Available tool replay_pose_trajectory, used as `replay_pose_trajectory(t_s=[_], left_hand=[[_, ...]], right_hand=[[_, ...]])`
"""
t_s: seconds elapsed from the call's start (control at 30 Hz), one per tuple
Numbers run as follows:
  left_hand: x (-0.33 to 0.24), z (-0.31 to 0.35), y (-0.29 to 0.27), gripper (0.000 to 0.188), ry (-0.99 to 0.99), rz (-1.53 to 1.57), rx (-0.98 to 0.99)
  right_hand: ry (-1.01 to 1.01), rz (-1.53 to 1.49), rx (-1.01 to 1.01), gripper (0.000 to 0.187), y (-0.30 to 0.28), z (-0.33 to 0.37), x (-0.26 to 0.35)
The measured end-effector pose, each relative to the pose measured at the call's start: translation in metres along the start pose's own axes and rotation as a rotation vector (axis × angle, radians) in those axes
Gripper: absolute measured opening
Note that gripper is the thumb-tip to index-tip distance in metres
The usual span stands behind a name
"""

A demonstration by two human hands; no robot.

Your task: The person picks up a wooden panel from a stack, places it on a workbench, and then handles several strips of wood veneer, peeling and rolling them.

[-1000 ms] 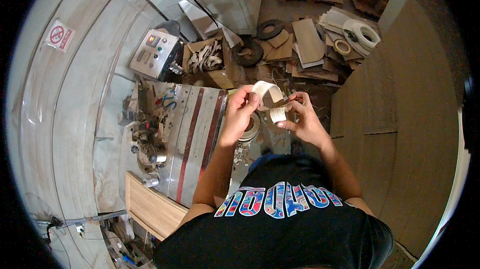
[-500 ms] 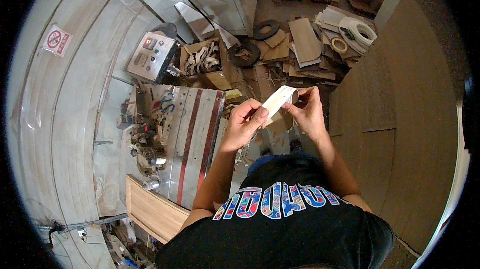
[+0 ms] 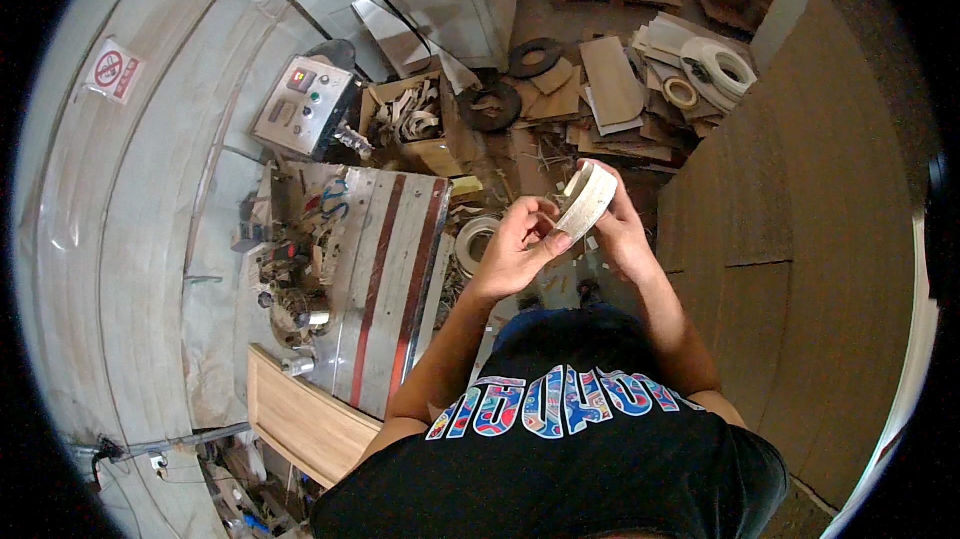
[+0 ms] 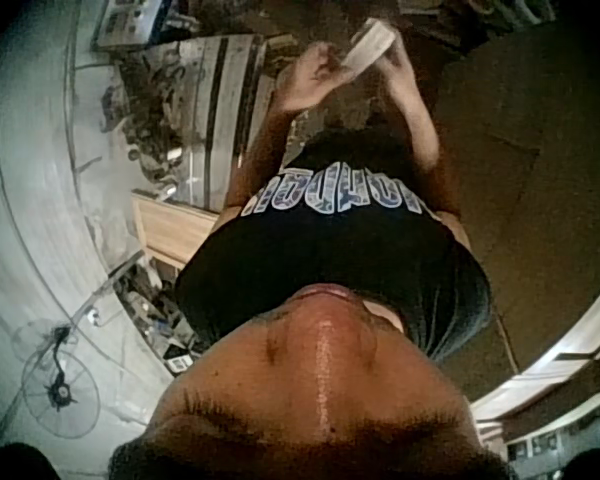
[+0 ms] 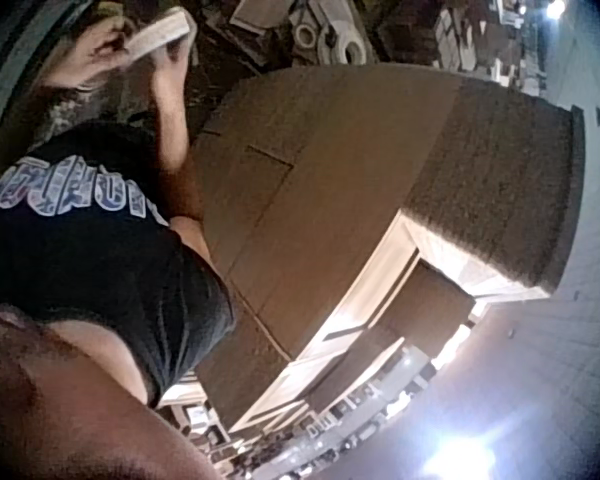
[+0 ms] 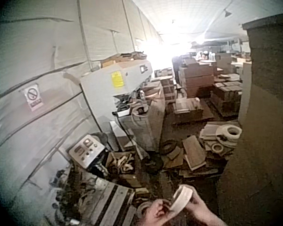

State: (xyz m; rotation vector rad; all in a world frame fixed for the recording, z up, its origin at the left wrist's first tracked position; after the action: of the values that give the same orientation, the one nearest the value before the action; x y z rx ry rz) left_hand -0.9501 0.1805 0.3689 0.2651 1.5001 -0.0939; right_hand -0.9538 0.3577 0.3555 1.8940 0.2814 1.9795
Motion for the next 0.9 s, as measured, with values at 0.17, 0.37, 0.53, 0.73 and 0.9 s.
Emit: replay_pose_trajectory(t_s=[0.17,0.37,0.53,0.73,0.9], left_hand=[[-0.008,0.002,0.012,0.046,0.226,0.107,-0.19],[-0.006,-0.001,-0.003,0.027,0.308,-0.226,-0.136],[0.002,-0.004,-0.009,0.018,0.39,-0.164,-0.177],[-0.003,-0.003,-0.015,0.015,0.167,0.335,-0.148],[-0.021,-0.008,-0.043,0.017,0.206,0.117,-0.267]], right_hand=[[0.269,-0.115,-0.035,0.056,0.001,0.012,-0.029],[0.25,0.055,-0.065,0.057,0.0,0.006,-0.033],[0.326,-0.041,0.009,0.059,0.014,0.01,-0.03],[0.234,-0.135,0.437,0.097,0.023,0.015,-0.008],[0.006,0.012,0.343,0.102,0.02,0.012,0.02]])
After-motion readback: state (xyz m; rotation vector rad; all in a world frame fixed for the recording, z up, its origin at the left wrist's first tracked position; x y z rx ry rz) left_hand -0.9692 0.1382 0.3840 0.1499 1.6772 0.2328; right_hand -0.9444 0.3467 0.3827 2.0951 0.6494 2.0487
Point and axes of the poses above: each hand's wrist, its own z-axis away from the middle knuckle, its own y-axis out of the palm, x = y × z, the point moved 5 cm from there along -z, towards the middle knuckle, and after that the axes turned 14 degrees about -x, right-handed, at the moved point
